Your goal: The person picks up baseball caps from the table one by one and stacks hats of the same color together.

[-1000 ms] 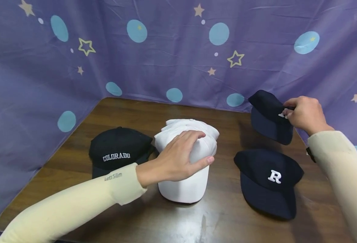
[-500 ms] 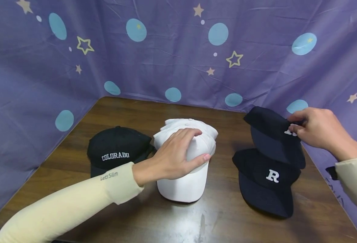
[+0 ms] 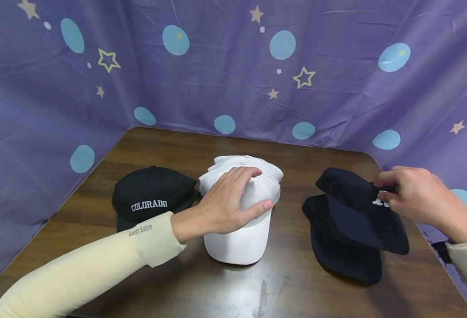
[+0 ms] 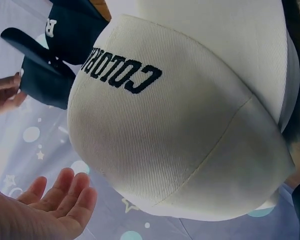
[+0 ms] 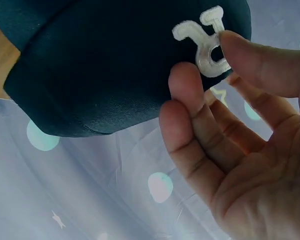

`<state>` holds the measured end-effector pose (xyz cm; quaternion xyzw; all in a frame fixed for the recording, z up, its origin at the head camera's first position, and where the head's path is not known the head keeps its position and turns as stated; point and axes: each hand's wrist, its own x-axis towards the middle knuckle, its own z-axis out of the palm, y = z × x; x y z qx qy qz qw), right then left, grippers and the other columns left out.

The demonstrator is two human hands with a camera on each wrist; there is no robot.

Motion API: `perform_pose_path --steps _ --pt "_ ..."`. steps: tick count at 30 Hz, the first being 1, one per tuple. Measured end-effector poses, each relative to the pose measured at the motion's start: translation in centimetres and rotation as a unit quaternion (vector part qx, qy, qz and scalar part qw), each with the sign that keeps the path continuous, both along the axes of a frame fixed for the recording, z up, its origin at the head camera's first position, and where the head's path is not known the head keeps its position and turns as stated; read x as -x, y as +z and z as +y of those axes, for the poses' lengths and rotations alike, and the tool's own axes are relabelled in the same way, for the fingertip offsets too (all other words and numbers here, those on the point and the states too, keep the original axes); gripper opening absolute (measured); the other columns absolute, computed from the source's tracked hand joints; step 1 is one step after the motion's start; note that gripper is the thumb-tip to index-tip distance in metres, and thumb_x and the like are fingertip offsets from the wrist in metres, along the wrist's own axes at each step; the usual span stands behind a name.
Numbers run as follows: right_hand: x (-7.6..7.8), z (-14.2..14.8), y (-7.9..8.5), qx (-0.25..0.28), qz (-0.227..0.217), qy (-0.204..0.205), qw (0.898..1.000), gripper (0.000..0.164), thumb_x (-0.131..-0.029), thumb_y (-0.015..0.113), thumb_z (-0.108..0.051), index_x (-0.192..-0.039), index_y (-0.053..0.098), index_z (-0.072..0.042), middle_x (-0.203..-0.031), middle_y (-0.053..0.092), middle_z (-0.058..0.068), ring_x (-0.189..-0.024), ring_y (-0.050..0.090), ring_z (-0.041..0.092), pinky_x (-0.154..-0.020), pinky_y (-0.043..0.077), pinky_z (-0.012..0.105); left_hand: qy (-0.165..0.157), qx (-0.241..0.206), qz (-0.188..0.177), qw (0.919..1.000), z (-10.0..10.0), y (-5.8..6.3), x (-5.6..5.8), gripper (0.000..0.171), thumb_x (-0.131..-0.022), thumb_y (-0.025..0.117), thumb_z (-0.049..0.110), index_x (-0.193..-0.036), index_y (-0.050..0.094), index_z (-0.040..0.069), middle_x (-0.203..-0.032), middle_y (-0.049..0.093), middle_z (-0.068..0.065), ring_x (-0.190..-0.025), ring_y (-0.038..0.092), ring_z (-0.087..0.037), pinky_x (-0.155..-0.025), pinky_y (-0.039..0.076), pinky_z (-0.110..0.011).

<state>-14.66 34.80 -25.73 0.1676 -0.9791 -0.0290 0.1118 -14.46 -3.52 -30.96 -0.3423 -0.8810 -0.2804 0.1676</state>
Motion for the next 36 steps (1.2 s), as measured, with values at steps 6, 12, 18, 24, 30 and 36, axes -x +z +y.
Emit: perform_pose_path --steps 6,12,18,24,30,36 --pt "-0.7 -0.3 -1.9 -0.003 0.007 0.024 1.000 0.016 -0.073 0.076 -0.008 -0.086 0.068 -0.012 -0.078 0.059 -0.001 -0.060 0.050 0.013 -0.050 0.042 0.036 0.000 -0.005 0.008 1.0000 -0.1 0.0 0.1 0.068 -0.088 0.041 0.067 -0.131 0.045 0.014 -0.128 0.050 0.004 -0.121 0.040 -0.011 -0.100 0.033 -0.034" --pt "-1.3 -0.2 -3.8 0.001 -0.016 0.024 1.000 0.021 -0.073 0.076 -0.007 -0.092 0.068 -0.014 -0.086 0.057 0.002 -0.060 0.048 0.011 -0.047 0.039 0.031 0.002 -0.008 0.012 0.9999 -0.1 -0.1 0.1 0.067 -0.088 0.042 0.066 -0.130 0.046 0.014 -0.127 0.050 0.004 -0.120 0.041 -0.011 -0.100 0.034 -0.034" --pt "-1.2 0.0 -5.3 -0.040 -0.027 -0.012 0.999 0.054 -0.072 0.080 -0.041 -0.113 0.062 -0.010 -0.106 0.054 0.019 -0.070 0.053 0.027 -0.054 0.042 0.042 0.003 -0.008 0.016 0.9998 -0.1 -0.1 0.1 0.067 -0.088 0.042 0.065 -0.130 0.046 0.014 -0.127 0.051 0.004 -0.120 0.041 -0.012 -0.100 0.034 -0.034" --pt "-0.6 1.1 -7.3 -0.028 0.001 -0.036 0.999 0.109 -0.048 0.069 -0.082 -0.130 0.051 -0.012 -0.126 0.037 0.030 -0.103 0.035 0.058 -0.074 0.030 0.070 0.003 -0.009 0.018 0.9998 -0.1 -0.2 0.1 0.067 -0.088 0.043 0.065 -0.129 0.046 0.013 -0.127 0.051 0.004 -0.120 0.041 -0.012 -0.099 0.034 -0.034" --pt "-0.7 0.9 -8.3 0.035 -0.025 -0.032 0.999 0.118 -0.051 0.070 -0.081 -0.146 0.033 -0.022 -0.138 0.029 0.030 -0.098 0.038 0.057 -0.062 0.032 0.061 0.004 -0.008 0.021 0.9997 -0.2 -0.2 0.2 0.066 -0.088 0.045 0.064 -0.129 0.046 0.013 -0.126 0.050 0.003 -0.120 0.041 -0.012 -0.099 0.034 -0.034" --pt "-1.0 0.1 -10.0 0.091 -0.006 -0.025 0.996 0.108 -0.057 0.077 -0.070 -0.148 0.032 -0.030 -0.130 0.039 0.026 -0.106 0.032 0.057 -0.068 0.025 0.065 0.004 -0.010 0.019 0.9998 -0.2 -0.2 0.3 0.066 -0.087 0.044 0.065 -0.129 0.046 0.013 -0.126 0.051 0.003 -0.119 0.042 -0.012 -0.099 0.034 -0.034"
